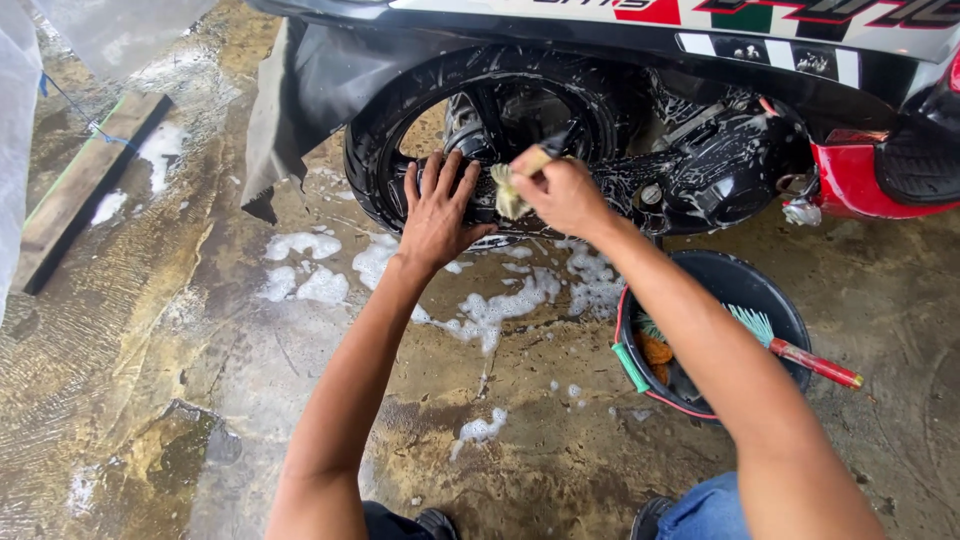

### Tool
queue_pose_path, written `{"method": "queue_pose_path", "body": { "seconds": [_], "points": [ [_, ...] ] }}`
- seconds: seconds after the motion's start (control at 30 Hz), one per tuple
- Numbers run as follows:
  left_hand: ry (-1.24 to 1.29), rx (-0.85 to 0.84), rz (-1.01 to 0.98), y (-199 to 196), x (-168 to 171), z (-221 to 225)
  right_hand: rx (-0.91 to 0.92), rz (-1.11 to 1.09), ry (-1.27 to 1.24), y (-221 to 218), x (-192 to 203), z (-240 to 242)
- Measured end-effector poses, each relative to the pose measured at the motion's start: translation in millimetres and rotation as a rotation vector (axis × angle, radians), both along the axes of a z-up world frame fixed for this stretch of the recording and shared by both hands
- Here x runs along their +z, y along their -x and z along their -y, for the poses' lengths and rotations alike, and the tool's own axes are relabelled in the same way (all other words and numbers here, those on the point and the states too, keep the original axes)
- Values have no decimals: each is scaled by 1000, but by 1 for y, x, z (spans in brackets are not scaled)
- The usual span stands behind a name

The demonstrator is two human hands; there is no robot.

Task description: The person scrubs the rear wheel and chain of a red and white motorcycle using a sponge and soapy water. They then clean the floorboard and front wheel area using a brush and sponge, dipping the tools into a bucket of water as needed.

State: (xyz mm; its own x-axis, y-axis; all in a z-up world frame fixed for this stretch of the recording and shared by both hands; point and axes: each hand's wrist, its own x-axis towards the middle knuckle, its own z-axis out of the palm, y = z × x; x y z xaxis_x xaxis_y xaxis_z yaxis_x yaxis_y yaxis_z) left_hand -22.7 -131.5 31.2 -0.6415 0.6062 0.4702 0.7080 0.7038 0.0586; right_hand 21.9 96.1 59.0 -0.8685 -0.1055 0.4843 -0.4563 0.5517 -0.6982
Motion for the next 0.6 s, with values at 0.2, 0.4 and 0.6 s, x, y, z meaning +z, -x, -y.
{"method": "queue_pose_path", "body": {
  "seconds": [0.2,0.4,0.6],
  "points": [
    [37,27,1,-2,0,-3,-129,65,-87,-53,0,-81],
    [62,46,17,-1,-4,-9,-23,-5,-62,-33,10,-40],
    [29,65,2,-1,-2,-8,187,-62,144,-2,16,29]
  ]
}}
